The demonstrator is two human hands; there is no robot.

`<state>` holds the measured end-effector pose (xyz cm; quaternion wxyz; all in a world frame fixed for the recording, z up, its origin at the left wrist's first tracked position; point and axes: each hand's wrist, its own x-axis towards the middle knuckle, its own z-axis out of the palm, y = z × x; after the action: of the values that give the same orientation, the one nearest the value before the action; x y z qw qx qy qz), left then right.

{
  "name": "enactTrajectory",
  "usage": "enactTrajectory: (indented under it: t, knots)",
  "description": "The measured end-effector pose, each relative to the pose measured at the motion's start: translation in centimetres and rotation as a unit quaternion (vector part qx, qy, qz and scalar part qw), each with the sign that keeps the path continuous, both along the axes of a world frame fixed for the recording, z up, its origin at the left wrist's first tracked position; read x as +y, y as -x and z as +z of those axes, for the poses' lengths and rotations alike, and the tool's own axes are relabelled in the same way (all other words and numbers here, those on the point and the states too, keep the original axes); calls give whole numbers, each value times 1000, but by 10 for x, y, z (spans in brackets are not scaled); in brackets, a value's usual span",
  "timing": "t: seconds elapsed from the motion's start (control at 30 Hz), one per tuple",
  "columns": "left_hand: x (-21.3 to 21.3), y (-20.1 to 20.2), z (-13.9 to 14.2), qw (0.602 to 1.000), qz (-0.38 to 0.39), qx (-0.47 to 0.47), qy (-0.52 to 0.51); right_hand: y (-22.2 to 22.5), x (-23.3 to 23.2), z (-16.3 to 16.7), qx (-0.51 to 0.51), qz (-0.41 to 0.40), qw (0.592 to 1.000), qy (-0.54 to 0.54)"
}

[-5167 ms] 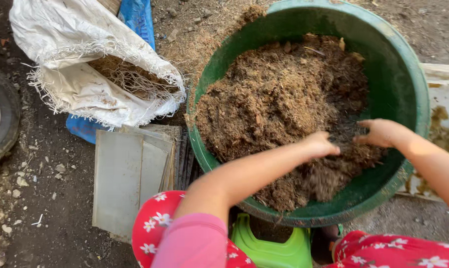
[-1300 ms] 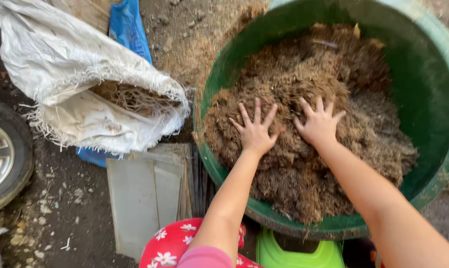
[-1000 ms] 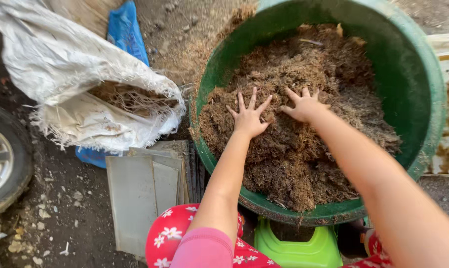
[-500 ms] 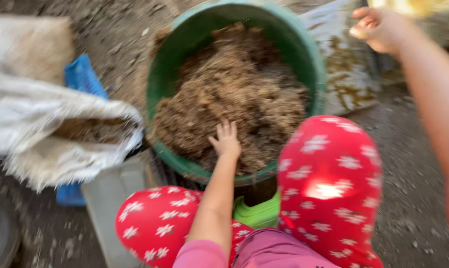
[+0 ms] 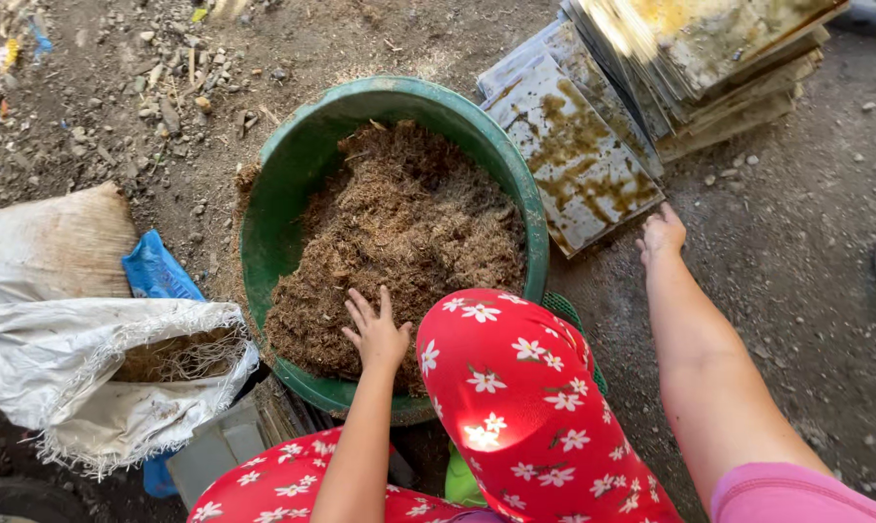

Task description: The person scoops fibrous material from a green basin and presses it into rectangular trays using a flat board. They repeatedly fill, press, and stack the trays beside the basin.

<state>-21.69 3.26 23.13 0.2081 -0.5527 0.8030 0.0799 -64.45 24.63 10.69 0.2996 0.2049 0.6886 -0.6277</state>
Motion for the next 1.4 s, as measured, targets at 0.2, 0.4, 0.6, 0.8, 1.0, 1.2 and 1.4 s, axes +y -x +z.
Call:
enactTrajectory:
  t: [0.2,0.4,0.6,0.8,1.0,1.2,1.4]
  knots:
    - [-7,-26,-3,999,17,27,15,20,-19,2,60,10,998,-12]
    - [-4,-29,-2,996,83,16,-36,15,-30,19,73,20,996,-37]
    - [0,-34,9,995,91,16,-36,11,-38,5,-51,-124,991,-21]
    - [-10,-44,18,993,107,31,-38,12,-39,-8,72,-116,991,-8]
    - [-7,-47,5,995,93,30,-38,12,-35,13,102,-159,981,-39]
    - [-2,-49,-9,993,101,45,-44,27,-29,20,38,-139,984,108]
    - [2,-45,-19,994,94,46,-44,32,-17,6,95,-121,944,292]
